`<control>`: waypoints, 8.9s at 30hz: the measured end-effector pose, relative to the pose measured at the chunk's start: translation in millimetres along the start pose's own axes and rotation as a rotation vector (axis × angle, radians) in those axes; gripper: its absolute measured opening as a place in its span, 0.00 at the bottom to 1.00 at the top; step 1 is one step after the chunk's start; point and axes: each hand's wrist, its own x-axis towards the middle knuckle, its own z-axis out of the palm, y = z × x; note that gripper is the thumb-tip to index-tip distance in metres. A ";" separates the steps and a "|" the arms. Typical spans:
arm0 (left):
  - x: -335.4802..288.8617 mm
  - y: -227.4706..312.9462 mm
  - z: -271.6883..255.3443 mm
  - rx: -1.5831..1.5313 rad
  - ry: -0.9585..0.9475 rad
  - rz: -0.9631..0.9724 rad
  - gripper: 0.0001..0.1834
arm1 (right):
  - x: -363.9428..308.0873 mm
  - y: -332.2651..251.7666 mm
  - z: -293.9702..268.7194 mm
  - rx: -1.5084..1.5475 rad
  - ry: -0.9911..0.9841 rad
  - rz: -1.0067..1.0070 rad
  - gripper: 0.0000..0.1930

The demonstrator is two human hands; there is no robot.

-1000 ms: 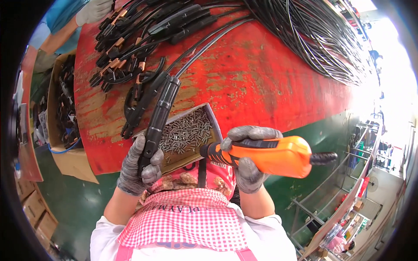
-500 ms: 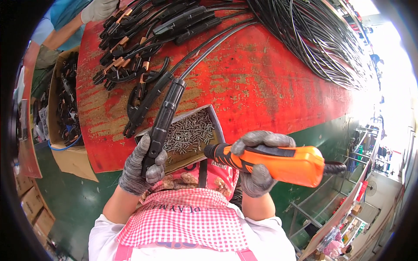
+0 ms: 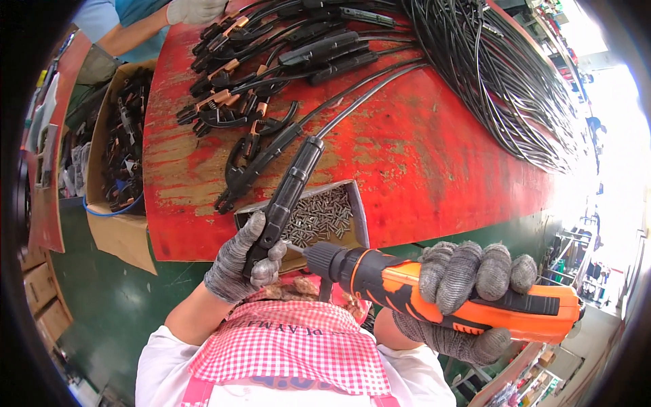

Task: The person secures plastic housings onto electrical cables at an industrial assembly table by driving screws into the housings with an electric screwdriver.

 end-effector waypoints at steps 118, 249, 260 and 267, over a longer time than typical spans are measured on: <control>182.7 26.9 113.8 0.266 -0.289 -0.176 0.21 | -35.2 16.2 -91.7 0.369 -0.016 0.787 0.20; 49.5 -13.4 3.8 0.046 -0.060 -0.066 0.14 | -11.4 20.6 -29.3 -0.053 0.074 0.020 0.23; 50.9 -23.8 7.6 0.140 -0.020 0.007 0.13 | 18.5 26.6 -16.5 -0.086 -0.347 0.162 0.24; 59.3 -23.2 -1.6 0.124 -0.047 -0.024 0.12 | 17.6 29.8 -10.3 0.041 -0.275 0.323 0.21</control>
